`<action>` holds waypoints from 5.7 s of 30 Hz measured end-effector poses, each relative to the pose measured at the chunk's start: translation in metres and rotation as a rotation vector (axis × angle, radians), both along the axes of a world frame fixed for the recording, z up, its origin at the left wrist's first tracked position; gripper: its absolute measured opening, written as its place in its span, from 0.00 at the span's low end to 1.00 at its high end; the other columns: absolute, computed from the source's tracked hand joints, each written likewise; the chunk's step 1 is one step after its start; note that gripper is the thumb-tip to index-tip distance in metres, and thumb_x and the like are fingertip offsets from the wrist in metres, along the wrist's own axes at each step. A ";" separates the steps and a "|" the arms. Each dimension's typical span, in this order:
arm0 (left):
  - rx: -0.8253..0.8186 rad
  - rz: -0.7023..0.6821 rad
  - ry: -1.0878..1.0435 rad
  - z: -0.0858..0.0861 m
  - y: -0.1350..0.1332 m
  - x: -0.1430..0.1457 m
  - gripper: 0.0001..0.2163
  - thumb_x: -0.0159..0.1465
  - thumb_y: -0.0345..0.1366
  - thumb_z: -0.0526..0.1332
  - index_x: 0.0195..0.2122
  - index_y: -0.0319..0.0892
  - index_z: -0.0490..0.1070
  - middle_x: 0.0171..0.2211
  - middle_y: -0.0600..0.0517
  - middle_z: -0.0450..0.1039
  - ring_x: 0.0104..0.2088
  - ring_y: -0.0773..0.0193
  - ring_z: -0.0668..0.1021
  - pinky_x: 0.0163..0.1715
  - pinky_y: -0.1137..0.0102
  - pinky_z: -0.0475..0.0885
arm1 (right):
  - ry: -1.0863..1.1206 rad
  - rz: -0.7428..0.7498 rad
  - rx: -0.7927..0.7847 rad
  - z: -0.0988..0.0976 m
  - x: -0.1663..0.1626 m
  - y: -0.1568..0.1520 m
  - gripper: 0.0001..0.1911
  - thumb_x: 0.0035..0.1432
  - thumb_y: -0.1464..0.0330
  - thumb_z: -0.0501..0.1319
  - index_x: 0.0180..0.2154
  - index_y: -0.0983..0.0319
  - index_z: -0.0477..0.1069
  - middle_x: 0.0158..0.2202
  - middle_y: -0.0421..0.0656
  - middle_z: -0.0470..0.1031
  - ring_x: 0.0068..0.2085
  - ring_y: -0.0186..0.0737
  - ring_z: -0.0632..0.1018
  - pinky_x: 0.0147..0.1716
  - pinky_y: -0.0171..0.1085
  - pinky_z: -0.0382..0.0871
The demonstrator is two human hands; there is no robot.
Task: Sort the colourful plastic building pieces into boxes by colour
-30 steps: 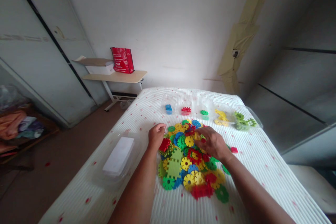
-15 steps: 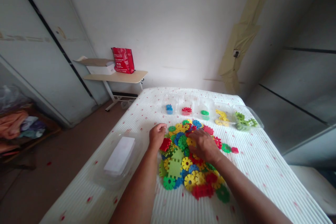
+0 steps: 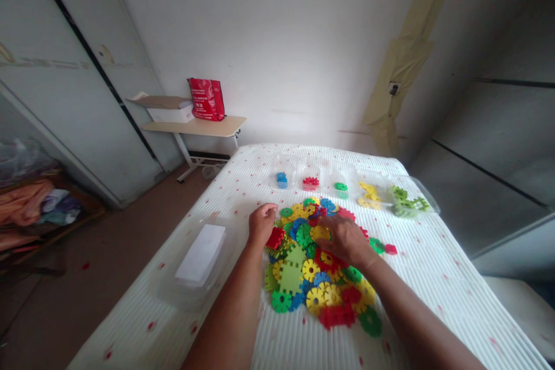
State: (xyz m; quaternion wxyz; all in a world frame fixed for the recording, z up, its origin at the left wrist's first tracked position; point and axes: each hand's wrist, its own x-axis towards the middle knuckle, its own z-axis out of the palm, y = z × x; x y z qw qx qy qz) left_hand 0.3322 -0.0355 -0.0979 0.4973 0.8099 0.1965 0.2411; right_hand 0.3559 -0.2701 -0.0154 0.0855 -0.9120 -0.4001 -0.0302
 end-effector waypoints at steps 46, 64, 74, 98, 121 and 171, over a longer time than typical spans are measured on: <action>-0.008 0.006 0.012 0.001 -0.001 0.000 0.11 0.55 0.37 0.55 0.33 0.41 0.75 0.31 0.50 0.78 0.32 0.63 0.77 0.34 0.72 0.69 | -0.410 -0.262 0.297 0.010 0.069 -0.088 0.17 0.60 0.64 0.49 0.32 0.63 0.73 0.30 0.47 0.75 0.31 0.38 0.74 0.31 0.35 0.63; 0.031 -0.036 -0.006 -0.006 0.004 0.002 0.11 0.56 0.35 0.56 0.35 0.40 0.76 0.31 0.50 0.78 0.32 0.64 0.77 0.34 0.71 0.70 | -0.247 -0.415 0.561 -0.071 0.047 -0.137 0.17 0.54 0.57 0.51 0.30 0.61 0.72 0.27 0.43 0.77 0.26 0.38 0.77 0.26 0.32 0.67; 0.508 -0.433 -0.038 0.052 -0.029 -0.021 0.22 0.52 0.22 0.54 0.44 0.50 0.74 0.46 0.56 0.74 0.49 0.63 0.70 0.52 0.65 0.63 | -0.221 -0.427 0.535 -0.076 0.049 -0.137 0.18 0.54 0.56 0.51 0.30 0.61 0.72 0.28 0.43 0.77 0.27 0.38 0.77 0.27 0.33 0.67; 0.762 -0.432 0.178 0.047 -0.041 -0.016 0.15 0.55 0.32 0.59 0.44 0.47 0.74 0.39 0.52 0.76 0.42 0.60 0.73 0.45 0.66 0.66 | -0.191 -0.422 0.491 -0.079 0.053 -0.137 0.18 0.55 0.56 0.50 0.31 0.61 0.72 0.28 0.43 0.77 0.28 0.38 0.77 0.28 0.32 0.67; 0.424 -0.441 0.211 0.048 -0.030 -0.021 0.18 0.48 0.29 0.63 0.42 0.41 0.73 0.42 0.49 0.73 0.44 0.60 0.74 0.47 0.68 0.67 | -0.152 -0.432 0.501 -0.074 0.050 -0.135 0.18 0.54 0.56 0.51 0.30 0.61 0.73 0.28 0.42 0.77 0.27 0.38 0.77 0.27 0.32 0.68; 0.618 -0.533 0.224 0.051 -0.033 -0.026 0.16 0.48 0.33 0.64 0.40 0.44 0.75 0.39 0.49 0.72 0.41 0.60 0.73 0.44 0.70 0.68 | -0.144 -0.430 0.460 -0.079 0.052 -0.137 0.18 0.55 0.56 0.50 0.31 0.60 0.72 0.28 0.42 0.77 0.28 0.38 0.77 0.27 0.32 0.67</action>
